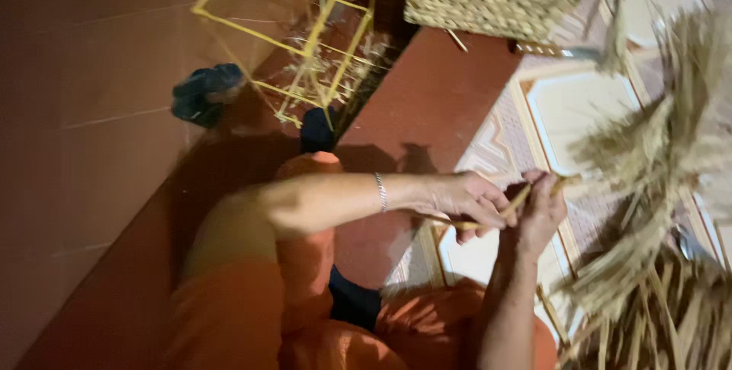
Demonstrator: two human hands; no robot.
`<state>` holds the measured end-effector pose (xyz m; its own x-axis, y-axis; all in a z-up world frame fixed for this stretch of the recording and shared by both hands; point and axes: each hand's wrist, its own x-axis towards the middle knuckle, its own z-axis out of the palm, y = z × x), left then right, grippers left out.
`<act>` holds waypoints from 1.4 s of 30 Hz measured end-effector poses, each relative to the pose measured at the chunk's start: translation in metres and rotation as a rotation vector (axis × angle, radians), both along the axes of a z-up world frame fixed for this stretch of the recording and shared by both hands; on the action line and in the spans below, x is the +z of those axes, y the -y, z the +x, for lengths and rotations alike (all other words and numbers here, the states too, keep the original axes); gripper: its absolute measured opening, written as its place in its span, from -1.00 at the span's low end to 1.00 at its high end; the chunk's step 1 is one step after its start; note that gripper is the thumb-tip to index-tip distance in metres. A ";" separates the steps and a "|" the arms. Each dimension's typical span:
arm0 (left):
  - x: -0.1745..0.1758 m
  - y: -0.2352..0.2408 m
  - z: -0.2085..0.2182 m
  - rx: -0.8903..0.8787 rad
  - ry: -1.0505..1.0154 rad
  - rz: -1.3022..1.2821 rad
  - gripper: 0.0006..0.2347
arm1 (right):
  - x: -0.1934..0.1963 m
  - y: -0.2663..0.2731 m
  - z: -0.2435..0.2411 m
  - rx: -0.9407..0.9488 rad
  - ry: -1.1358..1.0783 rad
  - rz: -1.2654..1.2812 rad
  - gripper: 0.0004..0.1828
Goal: The person weaves dried palm leaves into a yellow metal basket frame. They thread the leaves through the frame, trim excess with scissors, and continue weaving to build up the basket walls.
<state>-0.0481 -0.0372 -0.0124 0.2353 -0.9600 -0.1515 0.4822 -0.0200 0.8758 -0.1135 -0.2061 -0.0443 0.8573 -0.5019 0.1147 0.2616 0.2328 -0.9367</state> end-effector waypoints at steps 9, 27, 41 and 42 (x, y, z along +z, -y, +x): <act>0.009 -0.019 -0.004 -0.143 0.116 0.206 -0.74 | -0.023 0.060 0.001 -0.219 0.081 0.044 -0.66; 0.006 -0.081 0.011 -0.294 0.124 0.304 -0.74 | -0.124 0.198 -0.014 -0.544 0.256 -0.238 -0.67; 0.004 -0.151 0.020 -0.253 0.062 0.484 -0.75 | -0.163 0.245 -0.029 -0.756 -0.045 -0.442 -0.60; 0.004 -0.153 0.019 -0.246 0.073 0.503 -0.75 | -0.163 0.243 -0.027 -0.727 -0.029 -0.404 -0.63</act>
